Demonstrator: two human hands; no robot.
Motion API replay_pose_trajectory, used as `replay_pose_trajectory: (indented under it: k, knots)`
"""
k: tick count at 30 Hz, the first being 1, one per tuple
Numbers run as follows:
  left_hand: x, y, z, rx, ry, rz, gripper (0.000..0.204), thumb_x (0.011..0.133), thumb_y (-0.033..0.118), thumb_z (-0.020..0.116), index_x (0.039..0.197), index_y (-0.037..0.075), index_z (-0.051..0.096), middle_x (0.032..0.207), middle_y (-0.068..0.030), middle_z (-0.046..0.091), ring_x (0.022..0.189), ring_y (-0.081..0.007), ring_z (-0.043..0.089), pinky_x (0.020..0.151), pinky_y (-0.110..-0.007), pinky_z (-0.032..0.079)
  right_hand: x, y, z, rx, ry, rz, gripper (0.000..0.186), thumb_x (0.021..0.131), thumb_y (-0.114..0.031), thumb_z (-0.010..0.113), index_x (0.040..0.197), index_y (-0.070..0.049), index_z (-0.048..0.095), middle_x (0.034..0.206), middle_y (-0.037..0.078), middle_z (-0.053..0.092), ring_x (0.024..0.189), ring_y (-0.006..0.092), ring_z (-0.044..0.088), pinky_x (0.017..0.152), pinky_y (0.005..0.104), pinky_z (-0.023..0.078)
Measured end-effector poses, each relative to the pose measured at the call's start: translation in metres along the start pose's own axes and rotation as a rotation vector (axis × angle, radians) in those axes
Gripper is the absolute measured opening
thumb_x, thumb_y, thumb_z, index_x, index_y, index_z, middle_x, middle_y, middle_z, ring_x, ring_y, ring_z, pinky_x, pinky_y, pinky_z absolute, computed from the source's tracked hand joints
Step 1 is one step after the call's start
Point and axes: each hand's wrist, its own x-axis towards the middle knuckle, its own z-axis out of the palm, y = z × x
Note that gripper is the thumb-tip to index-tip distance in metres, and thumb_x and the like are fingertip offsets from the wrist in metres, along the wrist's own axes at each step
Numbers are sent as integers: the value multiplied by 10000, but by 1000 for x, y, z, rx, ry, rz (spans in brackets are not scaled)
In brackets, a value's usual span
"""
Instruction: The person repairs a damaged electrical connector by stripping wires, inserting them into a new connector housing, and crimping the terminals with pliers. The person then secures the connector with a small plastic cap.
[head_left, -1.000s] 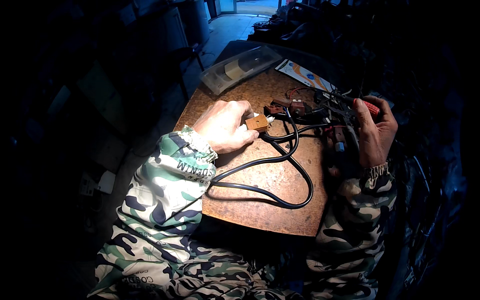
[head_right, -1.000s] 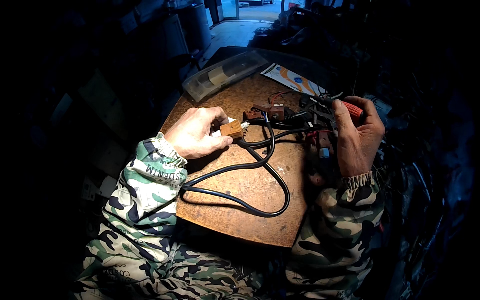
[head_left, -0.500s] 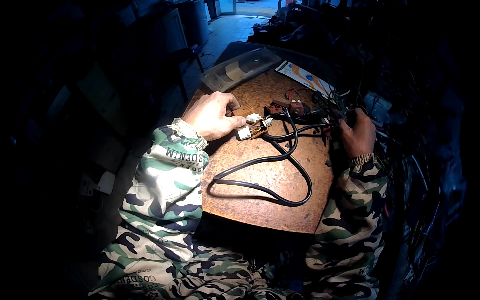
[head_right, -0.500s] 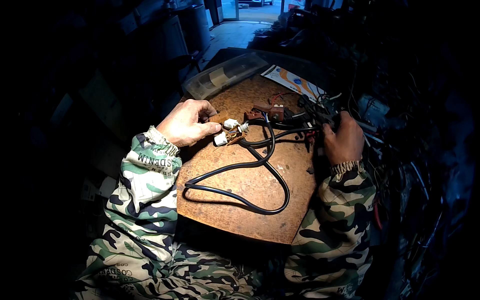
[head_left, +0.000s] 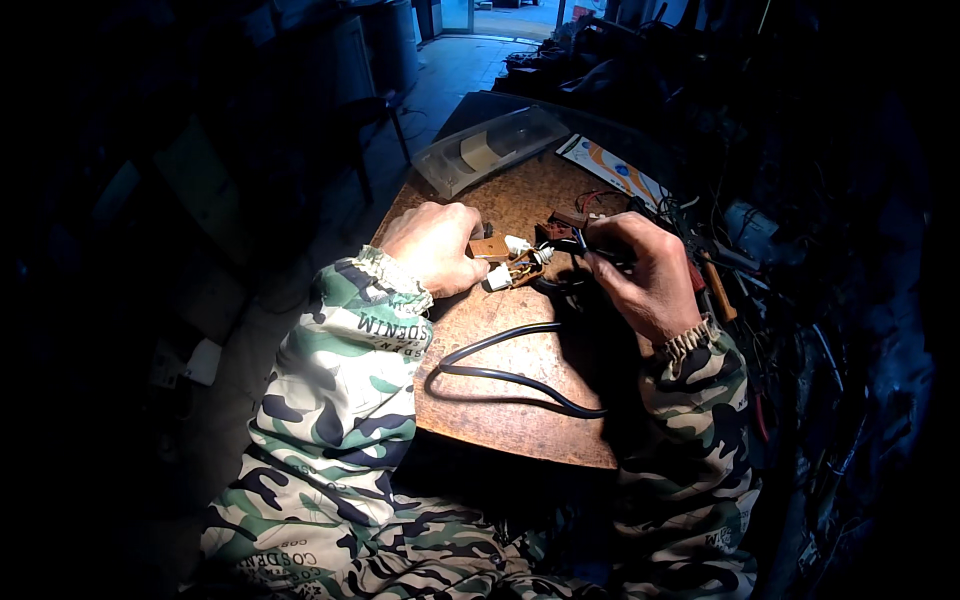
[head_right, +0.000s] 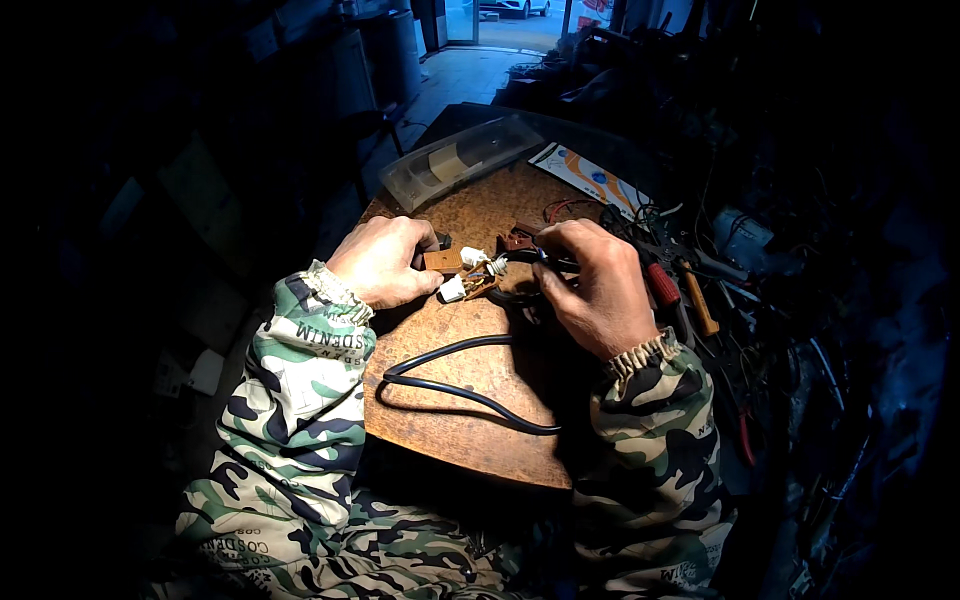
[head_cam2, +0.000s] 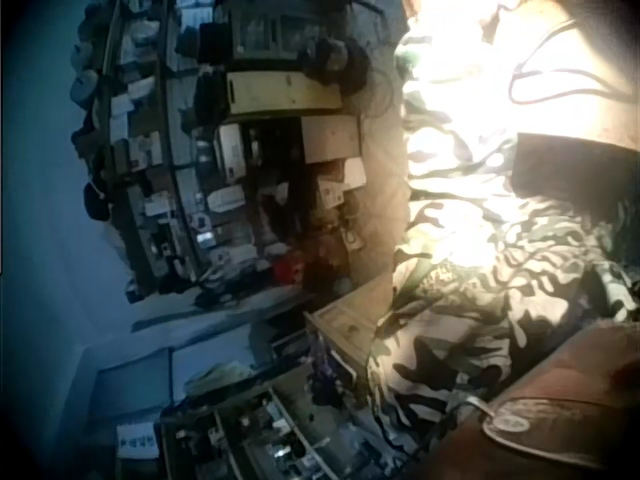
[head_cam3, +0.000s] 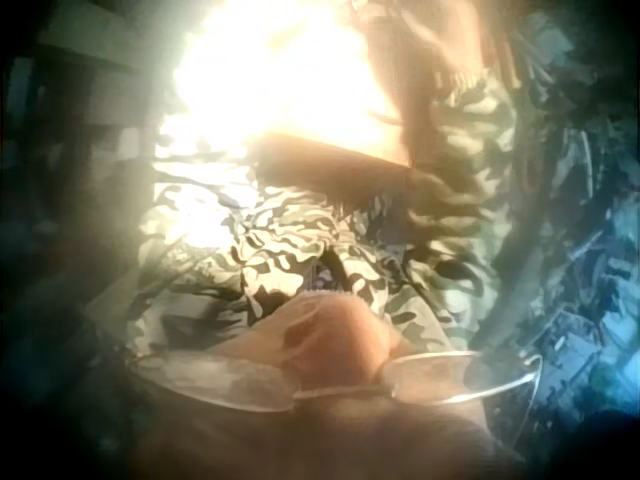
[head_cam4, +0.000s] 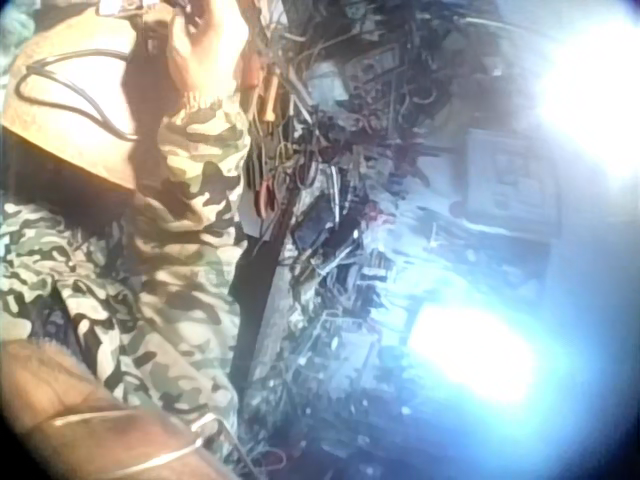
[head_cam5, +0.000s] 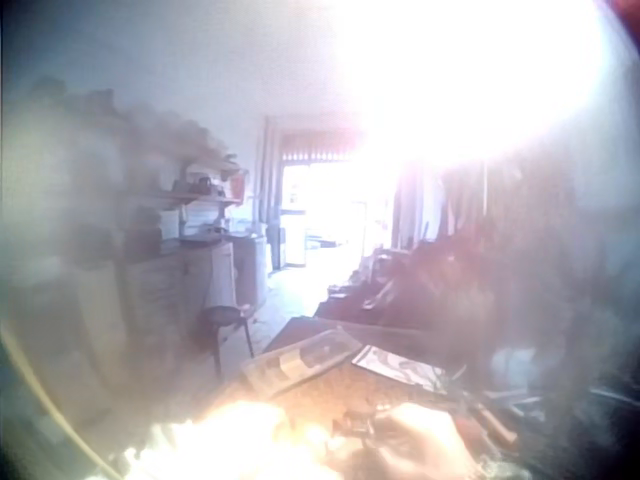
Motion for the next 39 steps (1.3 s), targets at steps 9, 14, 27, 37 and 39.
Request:
replay_pose_trajectory:
  k: [9,14,27,37,39]
  knots:
    - [-4,4,2,112,-22,41,367,748,266,729,1010,10,708,920,-197,709,921,-358,693,823,-466,540,6,3,31,-194,-161,-66,399,768,-30,715,1160,-6,651,1159,174,664,1187,358,564,1018,447,432]
    - [-8,5,2,96,30,113,463,718,273,749,1098,13,695,1013,-185,671,999,-360,660,862,-457,522,-1,8,33,-243,-145,-80,321,776,-9,704,1096,-14,687,1173,158,664,1240,358,534,1048,470,397]
    - [2,11,15,-87,19,299,409,708,246,785,1046,28,708,940,-170,683,959,-338,655,848,-423,520,-3,13,26,-31,-32,-87,195,756,44,722,949,20,704,990,173,705,1010,350,666,912,406,523]
    - [-4,11,11,-180,119,341,298,717,162,766,943,-13,683,863,-170,697,837,-320,694,751,-399,545,-2,7,27,45,25,-104,227,742,43,727,967,18,702,999,174,706,1010,339,675,893,389,539]
    - [-1,13,13,-270,120,301,291,724,146,754,947,-22,670,848,-173,694,817,-304,702,731,-384,552,-4,8,25,45,51,-89,230,750,46,725,976,16,701,992,169,708,986,322,687,862,376,552]
